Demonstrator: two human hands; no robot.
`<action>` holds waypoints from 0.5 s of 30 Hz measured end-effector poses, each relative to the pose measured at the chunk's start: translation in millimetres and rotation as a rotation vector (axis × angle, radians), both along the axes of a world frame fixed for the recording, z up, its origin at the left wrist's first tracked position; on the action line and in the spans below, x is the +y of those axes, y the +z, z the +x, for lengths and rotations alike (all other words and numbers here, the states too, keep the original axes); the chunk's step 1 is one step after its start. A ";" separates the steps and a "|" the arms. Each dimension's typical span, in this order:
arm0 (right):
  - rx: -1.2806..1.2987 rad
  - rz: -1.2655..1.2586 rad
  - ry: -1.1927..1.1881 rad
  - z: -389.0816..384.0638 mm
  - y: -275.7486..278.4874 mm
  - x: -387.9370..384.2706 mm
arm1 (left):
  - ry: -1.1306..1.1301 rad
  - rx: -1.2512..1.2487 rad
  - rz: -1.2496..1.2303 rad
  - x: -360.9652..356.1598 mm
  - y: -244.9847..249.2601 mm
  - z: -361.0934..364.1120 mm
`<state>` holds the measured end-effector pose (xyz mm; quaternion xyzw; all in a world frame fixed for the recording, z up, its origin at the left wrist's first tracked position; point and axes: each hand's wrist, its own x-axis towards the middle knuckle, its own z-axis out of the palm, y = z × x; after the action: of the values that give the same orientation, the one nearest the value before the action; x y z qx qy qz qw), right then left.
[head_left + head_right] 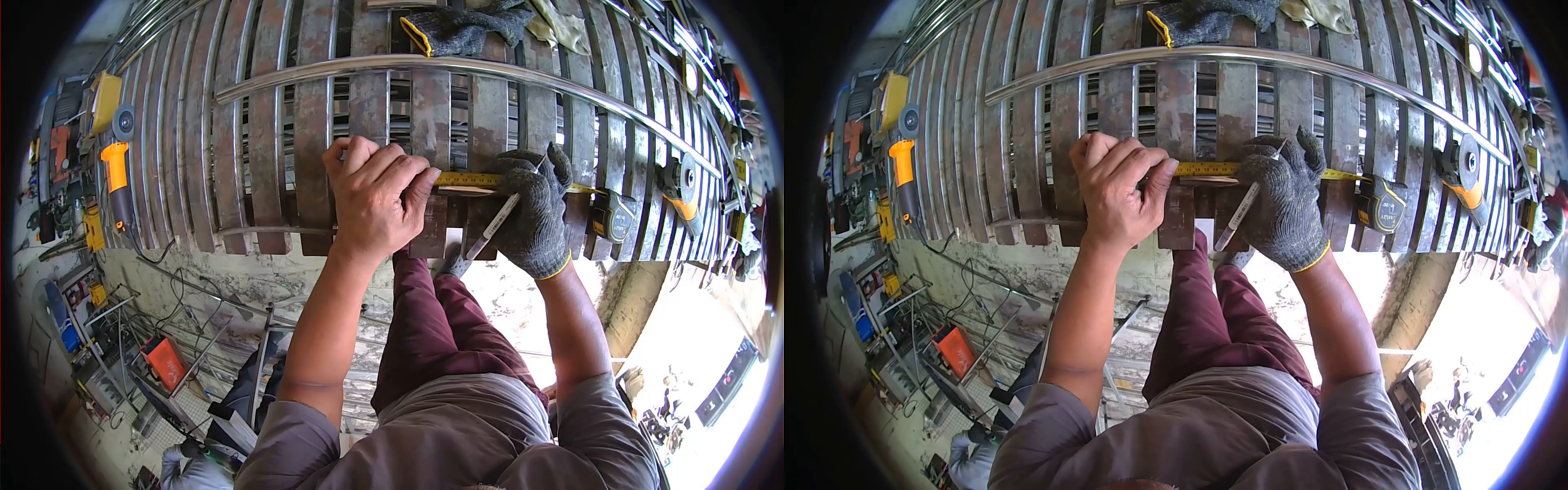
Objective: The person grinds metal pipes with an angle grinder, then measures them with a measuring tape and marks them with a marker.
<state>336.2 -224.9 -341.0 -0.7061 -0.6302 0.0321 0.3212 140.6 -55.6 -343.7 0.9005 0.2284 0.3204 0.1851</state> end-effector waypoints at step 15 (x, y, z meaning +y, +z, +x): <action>-0.081 0.052 -0.132 -8.3 13.0 6.0 | 0.349 -0.091 0.161 -15.1 -9.4 -4.4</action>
<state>327.9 -218.9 -328.0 -0.7384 -0.5953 -0.0341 0.3150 136.2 -70.8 -353.1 0.8438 0.3460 0.4052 0.0642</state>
